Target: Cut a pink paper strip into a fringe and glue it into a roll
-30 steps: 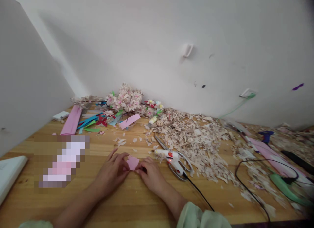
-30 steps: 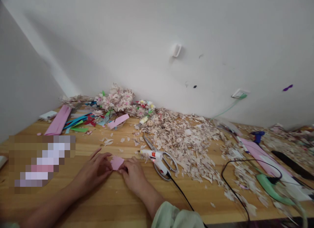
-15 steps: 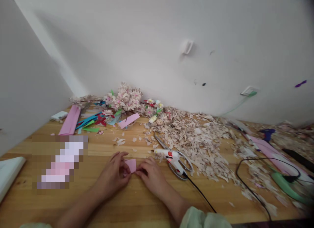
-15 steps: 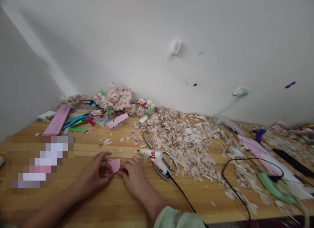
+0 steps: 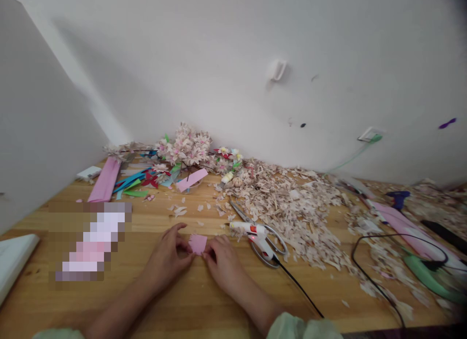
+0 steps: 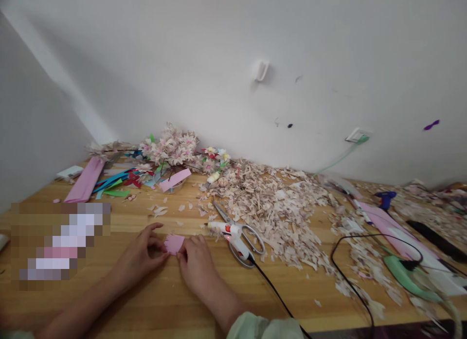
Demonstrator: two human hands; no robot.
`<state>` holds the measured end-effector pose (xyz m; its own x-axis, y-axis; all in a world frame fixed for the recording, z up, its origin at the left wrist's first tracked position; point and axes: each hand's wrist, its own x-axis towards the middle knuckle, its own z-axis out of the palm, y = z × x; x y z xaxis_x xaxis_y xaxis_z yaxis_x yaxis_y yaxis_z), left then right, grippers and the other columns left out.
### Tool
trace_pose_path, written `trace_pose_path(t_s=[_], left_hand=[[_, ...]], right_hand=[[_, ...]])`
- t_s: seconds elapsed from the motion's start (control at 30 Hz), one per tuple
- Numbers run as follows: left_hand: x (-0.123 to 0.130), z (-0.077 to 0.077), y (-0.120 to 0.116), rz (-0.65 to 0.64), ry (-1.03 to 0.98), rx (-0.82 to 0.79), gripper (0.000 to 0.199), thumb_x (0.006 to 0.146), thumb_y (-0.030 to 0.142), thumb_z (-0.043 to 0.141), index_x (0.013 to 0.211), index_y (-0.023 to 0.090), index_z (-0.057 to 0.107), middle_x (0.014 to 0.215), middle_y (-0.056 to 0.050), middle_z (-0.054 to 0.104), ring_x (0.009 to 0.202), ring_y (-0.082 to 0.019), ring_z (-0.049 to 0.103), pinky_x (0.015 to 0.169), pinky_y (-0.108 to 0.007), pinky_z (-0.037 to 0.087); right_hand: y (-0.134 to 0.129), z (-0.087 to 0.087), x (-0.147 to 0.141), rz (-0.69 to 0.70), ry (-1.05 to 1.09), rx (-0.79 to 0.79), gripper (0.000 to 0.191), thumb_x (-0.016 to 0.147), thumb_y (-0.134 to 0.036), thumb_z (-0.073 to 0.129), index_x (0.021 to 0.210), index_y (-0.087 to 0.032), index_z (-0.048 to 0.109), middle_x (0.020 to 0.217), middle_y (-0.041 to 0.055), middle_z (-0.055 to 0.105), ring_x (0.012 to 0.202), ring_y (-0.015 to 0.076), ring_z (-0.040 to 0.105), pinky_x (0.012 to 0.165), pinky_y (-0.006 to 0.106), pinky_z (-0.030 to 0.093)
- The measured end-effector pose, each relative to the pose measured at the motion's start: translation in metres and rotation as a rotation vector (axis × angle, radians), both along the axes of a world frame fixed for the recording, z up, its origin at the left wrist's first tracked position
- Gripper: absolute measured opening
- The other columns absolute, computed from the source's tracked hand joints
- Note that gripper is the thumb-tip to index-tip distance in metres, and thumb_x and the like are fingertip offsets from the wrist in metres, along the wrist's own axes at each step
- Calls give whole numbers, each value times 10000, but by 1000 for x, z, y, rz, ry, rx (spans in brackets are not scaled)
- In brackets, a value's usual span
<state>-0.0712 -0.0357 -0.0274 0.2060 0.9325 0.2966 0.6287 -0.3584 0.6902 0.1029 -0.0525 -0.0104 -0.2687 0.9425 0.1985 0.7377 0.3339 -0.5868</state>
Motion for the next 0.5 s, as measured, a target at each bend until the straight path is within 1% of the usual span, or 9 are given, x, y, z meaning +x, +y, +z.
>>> trace_pose_path(t_s=[0.07,0.13,0.27,0.33,0.4,0.43,0.5], left_hand=[[3,0,0,14,28,45,411,623,166,624,1003,200,471,638,15,670,908,-250,626,876,-469,430],[5,1,1,30,50,84,433,611,157,620,1018,191,478,640,15,656,896,-249,622,868,-462,437],[5,2,2,74,85,117,508,620,154,620,1095,161,440,706,2,630,764,-216,617,739,-407,503],[2,3,1,89,109,158,489,641,178,633,1089,154,439,758,-19,628,758,-210,612,718,-403,515],[-2,6,-2,75,159,251,466,683,204,627,1104,152,433,821,-42,640,818,-218,609,801,-449,495],[-3,7,-4,42,196,308,454,709,207,612,1121,156,429,856,-49,651,863,-222,604,867,-477,463],[-5,11,-11,-73,282,413,429,754,180,569,1159,177,428,925,-44,673,949,-217,586,984,-508,367]], right_hand=[[-2,2,-2,-9,-50,7,131,744,-48,579,699,-169,554,774,51,590,805,215,494,718,325,404],[-3,4,-3,-19,-92,7,121,747,-52,566,716,-166,539,783,61,580,808,225,486,727,346,410],[-4,7,-3,-70,-121,20,125,731,-62,566,767,-166,506,827,74,561,826,241,469,740,382,415],[-4,7,-2,-87,-108,22,150,719,-69,582,775,-173,490,850,73,555,839,244,465,749,388,414],[-3,7,0,-110,-100,22,178,704,-78,605,775,-179,477,866,74,551,857,248,461,764,392,411],[-3,6,0,-124,-101,23,188,699,-86,615,777,-181,472,873,77,548,863,252,459,769,396,410],[-2,5,2,-145,-111,26,197,698,-108,626,781,-185,464,875,81,542,865,258,455,766,404,410]])
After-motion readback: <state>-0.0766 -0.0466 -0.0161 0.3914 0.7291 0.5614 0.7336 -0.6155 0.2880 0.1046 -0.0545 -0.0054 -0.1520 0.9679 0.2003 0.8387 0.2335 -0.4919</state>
